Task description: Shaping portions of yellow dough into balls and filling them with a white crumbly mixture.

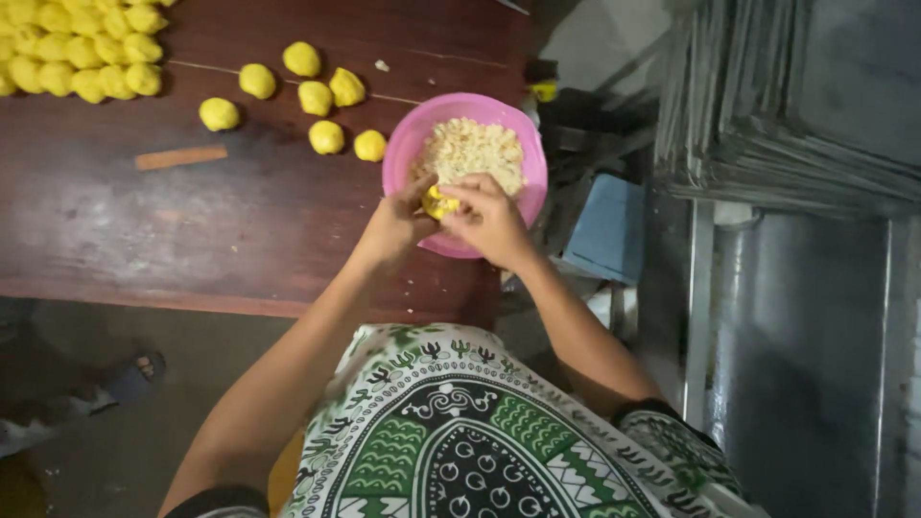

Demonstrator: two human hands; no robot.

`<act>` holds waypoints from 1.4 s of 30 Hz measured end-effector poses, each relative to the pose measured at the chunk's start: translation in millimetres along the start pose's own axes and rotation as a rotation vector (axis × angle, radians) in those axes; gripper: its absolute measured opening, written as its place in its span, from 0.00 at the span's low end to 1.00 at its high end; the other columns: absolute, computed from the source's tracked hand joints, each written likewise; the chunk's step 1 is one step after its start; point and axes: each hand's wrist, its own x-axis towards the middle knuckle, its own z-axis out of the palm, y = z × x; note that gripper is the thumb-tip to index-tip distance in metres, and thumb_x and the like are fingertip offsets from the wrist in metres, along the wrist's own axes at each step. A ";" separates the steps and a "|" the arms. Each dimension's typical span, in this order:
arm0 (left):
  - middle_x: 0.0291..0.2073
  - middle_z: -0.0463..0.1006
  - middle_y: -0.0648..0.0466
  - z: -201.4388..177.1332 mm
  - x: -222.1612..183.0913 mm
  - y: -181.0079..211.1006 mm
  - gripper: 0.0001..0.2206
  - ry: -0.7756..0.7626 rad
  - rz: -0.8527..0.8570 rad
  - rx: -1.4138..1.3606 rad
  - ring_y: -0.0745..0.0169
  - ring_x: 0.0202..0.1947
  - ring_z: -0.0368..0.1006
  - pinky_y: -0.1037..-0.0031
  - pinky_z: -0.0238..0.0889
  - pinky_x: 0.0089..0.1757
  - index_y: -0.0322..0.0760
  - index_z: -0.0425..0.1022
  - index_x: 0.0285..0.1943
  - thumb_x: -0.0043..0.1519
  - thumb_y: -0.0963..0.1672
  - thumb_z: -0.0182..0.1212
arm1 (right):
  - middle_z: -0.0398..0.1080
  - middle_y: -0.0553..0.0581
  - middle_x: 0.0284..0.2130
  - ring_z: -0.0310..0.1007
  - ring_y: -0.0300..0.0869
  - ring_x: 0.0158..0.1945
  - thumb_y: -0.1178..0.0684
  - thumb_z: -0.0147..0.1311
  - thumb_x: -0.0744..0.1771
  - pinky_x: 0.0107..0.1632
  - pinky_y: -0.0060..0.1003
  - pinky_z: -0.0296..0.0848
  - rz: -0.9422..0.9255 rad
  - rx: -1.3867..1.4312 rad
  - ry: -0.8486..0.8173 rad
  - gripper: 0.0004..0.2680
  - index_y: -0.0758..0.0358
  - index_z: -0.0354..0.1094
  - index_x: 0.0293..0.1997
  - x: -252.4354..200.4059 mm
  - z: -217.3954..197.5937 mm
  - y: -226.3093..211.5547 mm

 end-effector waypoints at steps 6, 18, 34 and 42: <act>0.58 0.77 0.48 -42.2 -48.8 45.4 0.30 0.025 0.029 0.142 0.62 0.54 0.75 0.72 0.72 0.50 0.28 0.60 0.75 0.61 0.35 0.61 | 0.68 0.58 0.49 0.71 0.41 0.50 0.63 0.63 0.64 0.49 0.32 0.74 -0.113 0.047 -0.163 0.14 0.67 0.74 0.55 19.4 38.8 -56.0; 0.40 0.75 0.47 -179.9 -90.8 13.1 0.20 0.339 0.383 0.956 0.47 0.43 0.72 0.61 0.69 0.45 0.39 0.77 0.61 0.59 0.34 0.65 | 0.72 0.55 0.40 0.75 0.39 0.41 0.65 0.60 0.65 0.44 0.31 0.75 0.165 0.062 -0.110 0.13 0.64 0.68 0.54 13.9 217.6 -48.4; 0.39 0.78 0.50 -222.9 -83.7 -39.3 0.10 0.347 0.557 0.947 0.49 0.42 0.74 0.64 0.70 0.44 0.37 0.81 0.49 0.59 0.39 0.71 | 0.74 0.59 0.38 0.77 0.47 0.41 0.62 0.63 0.66 0.46 0.40 0.77 -0.048 -0.182 -0.153 0.05 0.67 0.74 0.44 27.2 234.2 -19.7; 0.39 0.77 0.48 -213.3 -80.5 -14.3 0.11 0.367 0.742 1.022 0.46 0.41 0.73 0.62 0.69 0.43 0.34 0.79 0.51 0.59 0.38 0.65 | 0.73 0.61 0.40 0.76 0.52 0.41 0.60 0.58 0.66 0.47 0.44 0.75 -0.198 -0.163 -0.294 0.13 0.73 0.69 0.55 44.6 211.4 -15.9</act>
